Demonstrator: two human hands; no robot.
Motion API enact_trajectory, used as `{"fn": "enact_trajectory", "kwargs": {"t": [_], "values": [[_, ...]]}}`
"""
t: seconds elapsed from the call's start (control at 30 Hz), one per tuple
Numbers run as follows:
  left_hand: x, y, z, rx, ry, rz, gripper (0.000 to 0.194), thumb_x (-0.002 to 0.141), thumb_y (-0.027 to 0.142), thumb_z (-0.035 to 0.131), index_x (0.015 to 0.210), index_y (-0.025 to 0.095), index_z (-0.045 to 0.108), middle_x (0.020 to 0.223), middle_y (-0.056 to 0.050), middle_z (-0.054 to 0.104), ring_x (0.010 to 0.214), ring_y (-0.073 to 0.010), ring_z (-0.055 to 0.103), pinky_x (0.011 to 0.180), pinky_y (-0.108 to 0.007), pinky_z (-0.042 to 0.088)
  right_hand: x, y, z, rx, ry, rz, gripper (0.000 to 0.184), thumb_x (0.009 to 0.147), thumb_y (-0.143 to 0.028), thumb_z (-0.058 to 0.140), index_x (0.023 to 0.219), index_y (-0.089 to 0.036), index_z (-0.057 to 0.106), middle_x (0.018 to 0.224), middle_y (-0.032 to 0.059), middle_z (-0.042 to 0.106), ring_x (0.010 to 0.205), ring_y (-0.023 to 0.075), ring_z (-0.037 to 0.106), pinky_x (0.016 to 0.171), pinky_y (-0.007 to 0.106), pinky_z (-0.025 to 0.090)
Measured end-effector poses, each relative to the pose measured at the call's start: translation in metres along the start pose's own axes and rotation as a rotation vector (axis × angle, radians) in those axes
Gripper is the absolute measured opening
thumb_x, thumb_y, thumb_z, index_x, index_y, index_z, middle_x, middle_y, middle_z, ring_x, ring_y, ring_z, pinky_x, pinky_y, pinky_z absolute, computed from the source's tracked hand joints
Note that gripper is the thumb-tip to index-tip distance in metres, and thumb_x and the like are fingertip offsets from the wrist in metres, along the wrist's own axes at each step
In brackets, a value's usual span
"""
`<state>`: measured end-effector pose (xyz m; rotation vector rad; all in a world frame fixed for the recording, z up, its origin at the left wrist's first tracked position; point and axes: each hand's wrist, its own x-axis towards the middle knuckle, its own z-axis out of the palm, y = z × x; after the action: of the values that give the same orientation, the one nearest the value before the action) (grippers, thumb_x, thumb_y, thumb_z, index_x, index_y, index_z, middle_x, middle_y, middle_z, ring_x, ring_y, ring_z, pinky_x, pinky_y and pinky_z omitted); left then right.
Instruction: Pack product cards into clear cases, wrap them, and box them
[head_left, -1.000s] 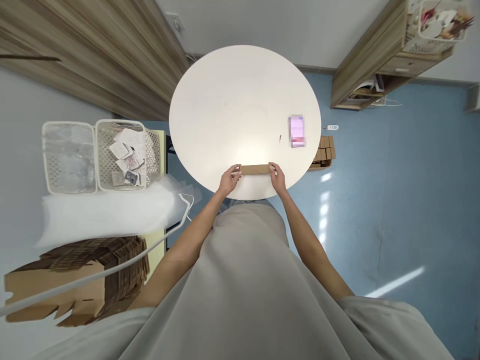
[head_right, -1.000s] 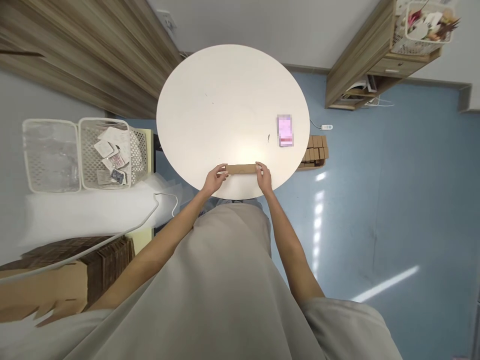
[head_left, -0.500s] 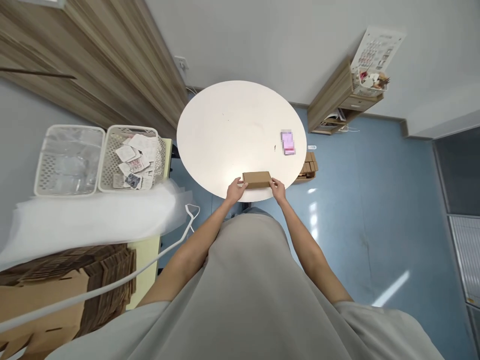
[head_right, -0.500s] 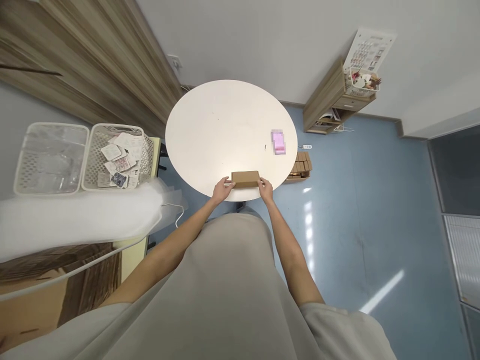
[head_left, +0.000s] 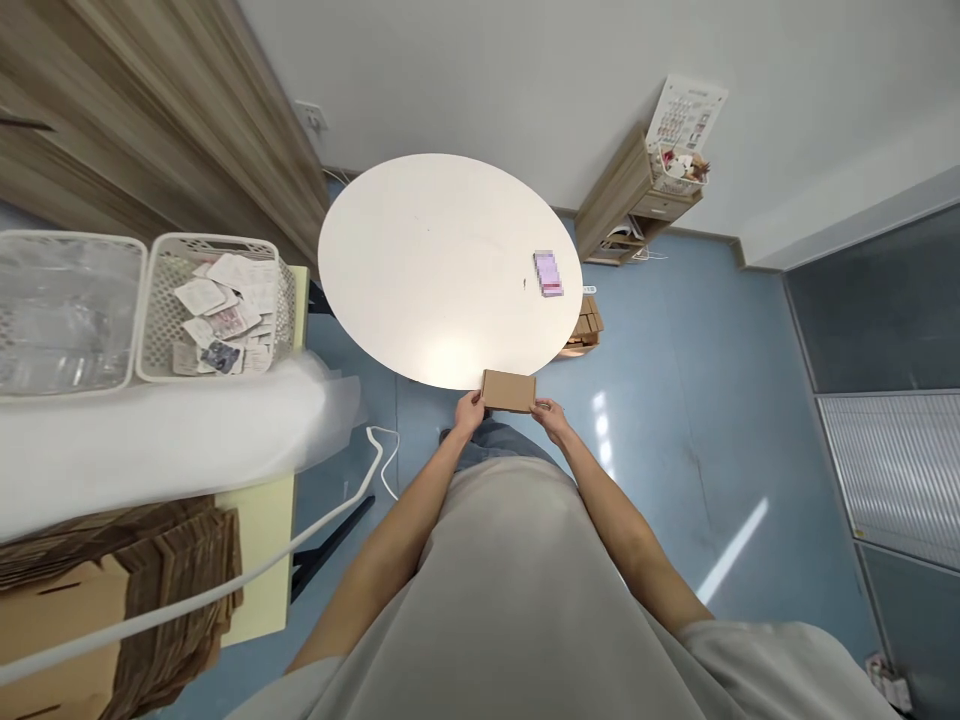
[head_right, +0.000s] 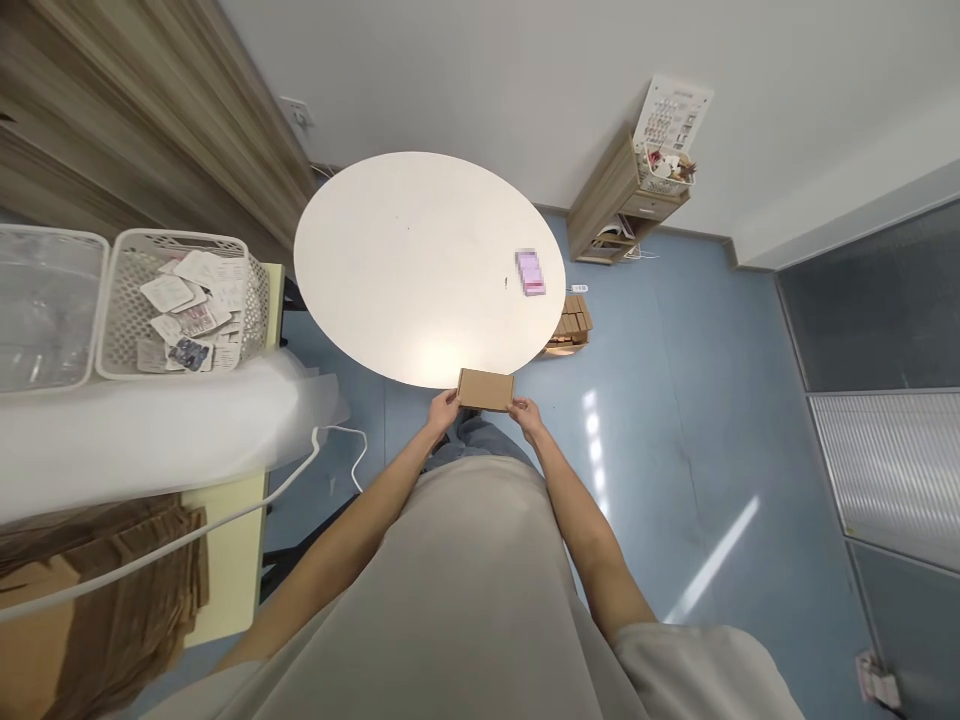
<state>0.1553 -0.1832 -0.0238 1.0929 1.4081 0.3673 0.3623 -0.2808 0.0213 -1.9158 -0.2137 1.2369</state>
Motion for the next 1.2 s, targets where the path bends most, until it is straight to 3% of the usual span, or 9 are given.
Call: {"fn": "enact_trajectory", "kwargs": {"t": [0.23,0.4,0.53,0.8,0.9,1.03,1.2], "values": [[-0.019,0.034,0.022,-0.271,-0.107,0.002,0.042,0.092,0.020,0.072,0.134,0.015,0.074,0.146,-0.017,0.071,0.134,-0.0307,0.068,0.110,-0.044,0.059,0.003,-0.014,-0.048,0.159,-0.019,-0.118,0.044,0.063,-0.036,0.096,0.096,-0.022,0.069,0.101,0.0046,0.079,0.100,0.0206,0.072,0.096,0.037,0.060],[-0.018,0.070,0.049,-0.265,-0.161,0.067,0.042,0.090,0.021,0.075,0.131,0.015,0.074,0.143,-0.017,0.073,0.134,-0.0306,0.068,0.112,-0.045,0.058,0.012,-0.020,-0.079,0.296,-0.017,-0.182,0.045,0.065,-0.036,0.095,0.098,-0.022,0.069,0.111,0.0056,0.077,0.108,0.0219,0.073,0.102,0.040,0.061],[-0.013,0.096,0.096,-0.217,-0.191,0.056,0.038,0.089,0.026,0.077,0.125,0.015,0.075,0.141,-0.016,0.073,0.131,-0.0307,0.070,0.110,-0.044,0.060,0.022,-0.017,-0.121,0.367,0.040,-0.181,0.046,0.063,-0.037,0.095,0.098,-0.021,0.069,0.111,0.0070,0.076,0.111,0.0226,0.073,0.102,0.040,0.062],[-0.012,0.122,0.233,-0.245,-0.204,-0.049,0.030,0.084,0.028,0.081,0.110,0.015,0.075,0.123,-0.016,0.079,0.119,-0.0294,0.076,0.107,-0.045,0.062,0.053,-0.012,-0.243,0.388,0.111,-0.195,0.048,0.067,-0.043,0.096,0.102,-0.021,0.071,0.114,0.0102,0.078,0.114,0.0255,0.074,0.104,0.044,0.062],[-0.012,0.128,0.274,-0.265,-0.197,-0.095,0.028,0.082,0.027,0.082,0.106,0.014,0.074,0.114,-0.015,0.081,0.113,-0.0282,0.077,0.107,-0.045,0.062,0.066,-0.014,-0.283,0.389,0.117,-0.192,0.048,0.068,-0.044,0.096,0.104,-0.021,0.073,0.116,0.0111,0.079,0.115,0.0265,0.074,0.107,0.046,0.061],[-0.009,0.135,0.306,-0.263,-0.204,-0.106,0.031,0.080,0.029,0.084,0.106,0.014,0.074,0.110,-0.014,0.081,0.111,-0.0280,0.077,0.108,-0.046,0.061,0.084,-0.022,-0.318,0.376,0.109,-0.168,0.048,0.070,-0.046,0.095,0.105,-0.021,0.073,0.118,0.0115,0.079,0.120,0.0271,0.073,0.108,0.047,0.060],[0.009,0.143,0.324,-0.234,-0.207,-0.143,0.030,0.080,0.031,0.086,0.103,0.015,0.074,0.110,-0.013,0.081,0.112,-0.0277,0.077,0.106,-0.045,0.062,0.112,-0.038,-0.332,0.347,0.096,-0.122,0.047,0.075,-0.051,0.090,0.107,-0.022,0.072,0.120,0.0112,0.078,0.122,0.0265,0.071,0.109,0.046,0.058]]}}
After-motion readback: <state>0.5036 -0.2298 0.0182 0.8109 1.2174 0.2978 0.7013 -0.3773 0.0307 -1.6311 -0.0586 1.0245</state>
